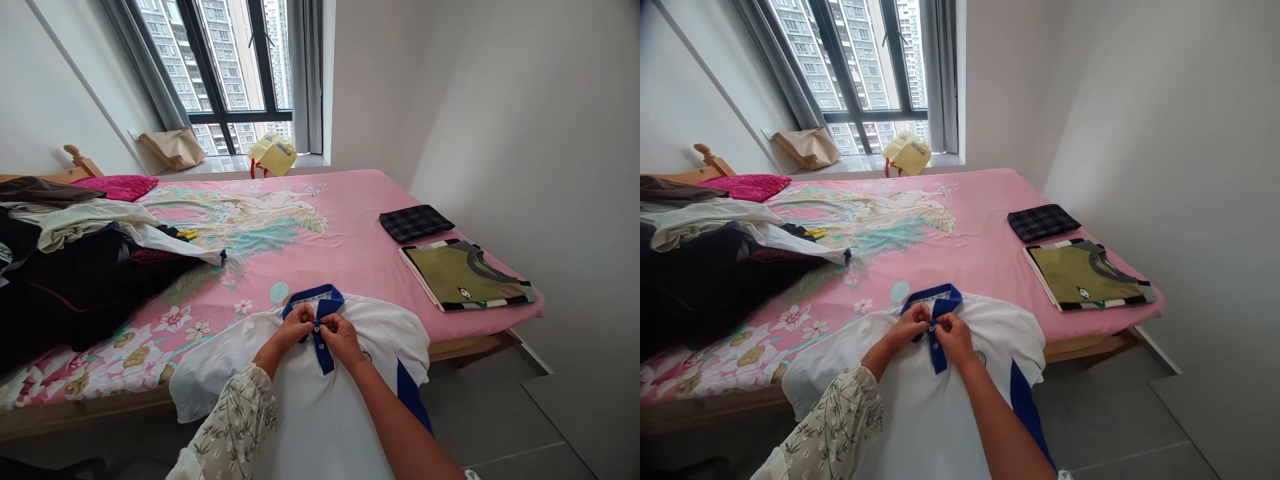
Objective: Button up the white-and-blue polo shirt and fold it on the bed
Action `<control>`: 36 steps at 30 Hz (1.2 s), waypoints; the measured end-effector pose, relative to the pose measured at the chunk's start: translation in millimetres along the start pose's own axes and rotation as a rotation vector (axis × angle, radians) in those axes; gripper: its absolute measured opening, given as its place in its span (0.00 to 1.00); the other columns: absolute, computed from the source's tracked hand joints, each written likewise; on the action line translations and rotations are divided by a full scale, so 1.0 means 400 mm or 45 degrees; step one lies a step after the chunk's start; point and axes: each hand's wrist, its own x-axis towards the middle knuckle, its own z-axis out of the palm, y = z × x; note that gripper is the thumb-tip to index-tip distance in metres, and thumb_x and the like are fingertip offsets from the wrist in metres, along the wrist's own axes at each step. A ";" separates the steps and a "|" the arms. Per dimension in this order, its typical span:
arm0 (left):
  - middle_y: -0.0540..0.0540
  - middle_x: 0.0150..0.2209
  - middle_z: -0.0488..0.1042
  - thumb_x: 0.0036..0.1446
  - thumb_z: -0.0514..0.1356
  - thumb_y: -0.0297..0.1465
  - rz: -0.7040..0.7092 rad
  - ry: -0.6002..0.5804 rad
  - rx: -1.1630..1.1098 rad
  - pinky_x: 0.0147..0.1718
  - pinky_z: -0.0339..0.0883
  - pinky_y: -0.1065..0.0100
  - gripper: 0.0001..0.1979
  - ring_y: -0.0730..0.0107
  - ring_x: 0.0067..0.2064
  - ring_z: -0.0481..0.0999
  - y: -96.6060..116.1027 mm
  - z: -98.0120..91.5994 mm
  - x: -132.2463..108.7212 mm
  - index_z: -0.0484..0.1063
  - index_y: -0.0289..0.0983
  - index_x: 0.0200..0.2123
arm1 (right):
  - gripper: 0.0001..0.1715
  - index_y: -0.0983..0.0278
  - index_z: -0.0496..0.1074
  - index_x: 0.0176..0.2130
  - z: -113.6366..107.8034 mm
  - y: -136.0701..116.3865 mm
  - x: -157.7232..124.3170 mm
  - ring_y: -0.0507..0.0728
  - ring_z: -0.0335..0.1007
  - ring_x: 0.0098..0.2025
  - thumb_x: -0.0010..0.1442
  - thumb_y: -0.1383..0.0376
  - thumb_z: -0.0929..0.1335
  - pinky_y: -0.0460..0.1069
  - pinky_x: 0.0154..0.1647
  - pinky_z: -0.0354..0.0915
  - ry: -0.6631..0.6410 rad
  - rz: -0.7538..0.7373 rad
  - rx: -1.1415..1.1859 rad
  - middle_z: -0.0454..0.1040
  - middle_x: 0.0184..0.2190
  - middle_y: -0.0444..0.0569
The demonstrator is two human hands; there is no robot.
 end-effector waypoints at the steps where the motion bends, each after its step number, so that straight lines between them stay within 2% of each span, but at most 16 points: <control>1: 0.56 0.24 0.62 0.36 0.60 0.26 0.005 -0.006 -0.007 0.24 0.52 0.75 0.12 0.81 0.24 0.60 -0.001 -0.001 0.001 0.61 0.37 0.27 | 0.11 0.64 0.70 0.33 0.001 0.002 0.001 0.52 0.67 0.28 0.52 0.59 0.67 0.46 0.32 0.66 0.008 -0.001 -0.005 0.73 0.29 0.45; 9: 0.55 0.26 0.64 0.35 0.62 0.25 0.016 -0.076 -0.017 0.25 0.54 0.74 0.13 0.79 0.27 0.62 -0.005 -0.006 0.001 0.64 0.37 0.29 | 0.09 0.63 0.67 0.29 -0.010 -0.009 -0.009 0.51 0.63 0.26 0.53 0.59 0.66 0.45 0.28 0.63 0.026 -0.059 -0.050 0.68 0.24 0.42; 14: 0.54 0.27 0.64 0.35 0.61 0.25 0.028 -0.036 -0.018 0.28 0.55 0.73 0.13 0.78 0.29 0.63 -0.005 -0.006 0.001 0.64 0.37 0.29 | 0.07 0.63 0.69 0.30 -0.006 -0.014 -0.022 0.52 0.66 0.29 0.51 0.61 0.67 0.47 0.32 0.65 0.049 -0.150 -0.117 0.70 0.28 0.44; 19: 0.55 0.25 0.64 0.34 0.63 0.26 0.022 -0.013 -0.025 0.27 0.55 0.73 0.13 0.78 0.27 0.62 0.000 -0.006 0.001 0.64 0.37 0.27 | 0.10 0.63 0.69 0.33 0.017 -0.009 -0.031 0.54 0.66 0.32 0.52 0.60 0.68 0.50 0.38 0.64 0.173 -0.203 -0.224 0.70 0.32 0.47; 23: 0.54 0.25 0.64 0.33 0.62 0.27 0.022 -0.001 -0.019 0.26 0.54 0.73 0.12 0.78 0.27 0.62 0.003 -0.003 0.002 0.64 0.37 0.26 | 0.05 0.63 0.68 0.30 0.028 -0.021 -0.036 0.55 0.64 0.33 0.51 0.63 0.66 0.50 0.38 0.62 0.227 -0.235 -0.289 0.68 0.31 0.47; 27: 0.53 0.26 0.65 0.33 0.64 0.31 0.035 0.011 -0.003 0.28 0.56 0.72 0.13 0.76 0.29 0.63 0.010 0.003 -0.001 0.64 0.37 0.25 | 0.02 0.61 0.67 0.28 0.023 -0.036 -0.042 0.54 0.63 0.33 0.51 0.65 0.65 0.49 0.38 0.61 0.197 -0.269 -0.283 0.66 0.31 0.45; 32: 0.53 0.24 0.62 0.41 0.65 0.43 0.060 0.066 0.044 0.30 0.56 0.72 0.17 0.76 0.28 0.60 0.022 0.010 -0.007 0.65 0.37 0.24 | 0.05 0.61 0.66 0.28 0.002 -0.044 -0.053 0.54 0.65 0.34 0.53 0.62 0.64 0.48 0.39 0.63 0.153 -0.240 -0.145 0.67 0.30 0.45; 36: 0.53 0.25 0.63 0.38 0.68 0.45 0.047 0.063 0.054 0.29 0.56 0.72 0.21 0.77 0.27 0.61 0.022 0.015 -0.007 0.65 0.37 0.26 | 0.16 0.61 0.63 0.40 -0.043 -0.065 -0.035 0.53 0.66 0.32 0.60 0.54 0.58 0.48 0.35 0.66 0.286 -0.048 -0.020 0.68 0.31 0.46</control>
